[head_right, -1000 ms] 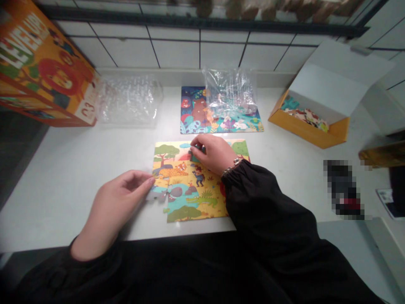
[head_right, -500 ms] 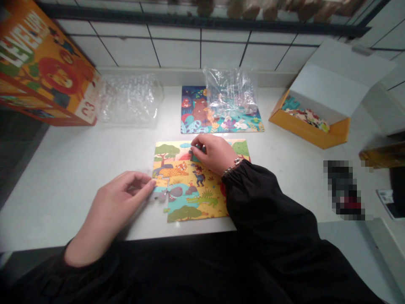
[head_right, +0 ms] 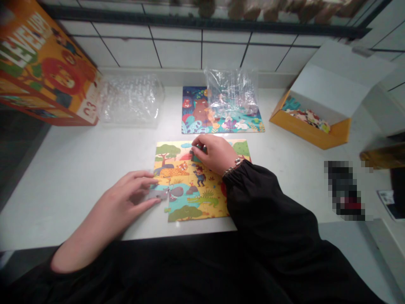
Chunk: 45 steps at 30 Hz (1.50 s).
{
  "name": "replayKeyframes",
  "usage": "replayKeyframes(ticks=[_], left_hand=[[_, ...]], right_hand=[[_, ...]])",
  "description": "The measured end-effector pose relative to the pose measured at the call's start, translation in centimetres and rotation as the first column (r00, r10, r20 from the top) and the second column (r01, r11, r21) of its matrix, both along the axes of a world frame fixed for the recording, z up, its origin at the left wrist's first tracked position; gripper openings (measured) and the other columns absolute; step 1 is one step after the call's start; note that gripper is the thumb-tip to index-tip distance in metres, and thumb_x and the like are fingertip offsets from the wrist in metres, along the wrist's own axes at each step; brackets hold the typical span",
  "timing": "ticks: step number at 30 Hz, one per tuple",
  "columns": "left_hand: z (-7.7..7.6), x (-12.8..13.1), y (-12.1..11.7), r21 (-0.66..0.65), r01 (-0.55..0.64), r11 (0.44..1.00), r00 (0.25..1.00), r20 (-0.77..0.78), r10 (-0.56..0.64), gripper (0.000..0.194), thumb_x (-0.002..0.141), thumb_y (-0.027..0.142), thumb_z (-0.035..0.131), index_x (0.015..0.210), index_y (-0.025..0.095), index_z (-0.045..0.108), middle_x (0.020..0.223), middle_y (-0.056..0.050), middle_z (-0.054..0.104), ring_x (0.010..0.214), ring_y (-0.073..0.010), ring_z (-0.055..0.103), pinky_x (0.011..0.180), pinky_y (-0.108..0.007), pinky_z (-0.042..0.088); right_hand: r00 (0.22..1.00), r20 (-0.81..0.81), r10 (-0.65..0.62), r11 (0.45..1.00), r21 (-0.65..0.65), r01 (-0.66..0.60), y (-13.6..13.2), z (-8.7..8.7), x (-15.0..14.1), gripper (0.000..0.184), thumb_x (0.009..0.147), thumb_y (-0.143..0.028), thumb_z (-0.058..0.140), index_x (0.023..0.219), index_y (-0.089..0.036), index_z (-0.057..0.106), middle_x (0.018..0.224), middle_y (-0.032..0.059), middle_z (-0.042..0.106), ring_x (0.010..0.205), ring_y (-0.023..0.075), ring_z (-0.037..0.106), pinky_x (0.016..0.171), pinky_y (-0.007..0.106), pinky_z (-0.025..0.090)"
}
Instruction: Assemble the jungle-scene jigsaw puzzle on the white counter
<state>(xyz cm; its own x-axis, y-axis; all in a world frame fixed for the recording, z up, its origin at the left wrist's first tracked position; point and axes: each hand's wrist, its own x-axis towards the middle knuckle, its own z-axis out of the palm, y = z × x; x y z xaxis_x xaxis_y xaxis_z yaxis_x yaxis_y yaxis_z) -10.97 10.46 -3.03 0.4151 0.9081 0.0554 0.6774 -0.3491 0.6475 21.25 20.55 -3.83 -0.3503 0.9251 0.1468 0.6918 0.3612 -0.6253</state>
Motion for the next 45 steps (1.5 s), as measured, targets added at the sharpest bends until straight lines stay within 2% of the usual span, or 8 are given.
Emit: replayKeyframes(ticks=[8,13,20,28,34,39,42,45], left_hand=[[-0.4,0.4,0.0,0.073,0.020,0.997,0.999,-0.035,-0.018,0.032,0.104,0.042,0.078,0.130,0.025,0.071,0.138,-0.008,0.061,0.112,-0.0237,0.071,0.092,-0.040,0.066],[0.2,0.9,-0.2,0.183,0.075,0.980,0.992,-0.118,-0.054,0.036,0.106,0.044,0.076,0.133,0.022,0.067,0.141,-0.010,0.059,0.132,-0.0307,0.062,0.111,-0.050,0.057],[0.3,1.7,-1.1,0.240,0.193,0.951,0.969,-0.200,-0.146,0.032,0.109,0.036,0.073,0.136,0.022,0.066,0.145,-0.011,0.064,0.131,-0.0324,0.060,0.109,-0.052,0.054],[0.3,2.4,-1.7,0.248,0.194,0.949,0.951,-0.285,-0.119,0.034,0.108,0.038,0.072,0.136,0.021,0.063,0.150,-0.012,0.065,0.134,-0.0349,0.063,0.107,-0.053,0.052],[0.5,2.6,-1.8,0.248,0.183,0.951,0.943,-0.318,-0.098,0.034,0.109,0.042,0.071,0.135,0.021,0.063,0.150,-0.010,0.068,0.135,-0.0345,0.066,0.107,-0.053,0.052],[0.4,2.7,-1.7,0.265,0.149,0.953,0.962,-0.262,-0.078,0.031,0.111,0.041,0.068,0.135,0.022,0.063,0.145,-0.009,0.072,0.130,-0.0316,0.069,0.107,-0.051,0.053],[0.4,2.8,-1.8,0.265,0.103,0.959,0.974,-0.220,-0.044,0.049,0.109,0.040,0.073,0.151,0.022,0.055,0.150,-0.011,0.068,0.136,-0.0315,0.066,0.114,-0.051,0.052],[0.9,3.1,-1.9,0.301,0.049,0.952,0.988,-0.157,-0.001,0.074,0.106,0.036,0.078,0.167,0.021,0.039,0.165,-0.017,0.055,0.153,-0.0325,0.054,0.125,-0.051,0.048]], right_hand=[[1.000,0.004,0.002,1.000,0.003,-0.002,0.1,0.0,0.0,0.014,0.103,-0.031,0.068,0.105,-0.021,0.077,0.096,0.0042,0.077,0.079,0.0176,0.061,0.077,0.036,0.045],[1.000,-0.006,0.007,1.000,0.000,-0.007,0.1,0.0,0.0,0.013,0.103,-0.030,0.068,0.105,-0.020,0.077,0.096,0.0046,0.077,0.078,0.0170,0.061,0.077,0.035,0.045],[1.000,-0.002,0.012,1.000,0.003,-0.012,0.0,0.1,0.0,0.012,0.103,-0.030,0.068,0.105,-0.021,0.076,0.096,0.0046,0.076,0.077,0.0173,0.059,0.078,0.036,0.046],[0.998,-0.055,0.002,0.999,0.035,-0.001,-0.1,0.3,0.0,0.014,0.103,-0.030,0.067,0.097,-0.021,0.076,0.088,0.0028,0.072,0.073,0.0160,0.054,0.075,0.035,0.043],[0.969,-0.246,-0.032,0.989,-0.148,-0.004,-0.5,0.8,-0.2,0.025,0.104,-0.044,0.069,0.100,-0.020,0.078,0.079,0.0000,0.070,0.067,0.0140,0.053,0.068,0.033,0.043],[0.898,-0.440,-0.012,0.951,-0.283,-0.127,-0.5,0.5,-0.2,0.034,0.101,-0.054,0.073,0.101,-0.020,0.076,0.088,0.0028,0.074,0.074,0.0148,0.061,0.071,0.033,0.049],[0.856,-0.517,-0.021,0.907,-0.370,-0.201,-0.5,0.4,-0.3,0.038,0.098,-0.057,0.078,0.101,-0.019,0.075,0.086,0.0020,0.073,0.071,0.0135,0.062,0.067,0.031,0.051],[0.810,-0.585,-0.037,0.829,-0.471,-0.302,-0.9,0.6,-0.5,0.039,0.095,-0.056,0.083,0.101,-0.019,0.072,0.082,0.0006,0.073,0.066,0.0122,0.064,0.062,0.028,0.054]])
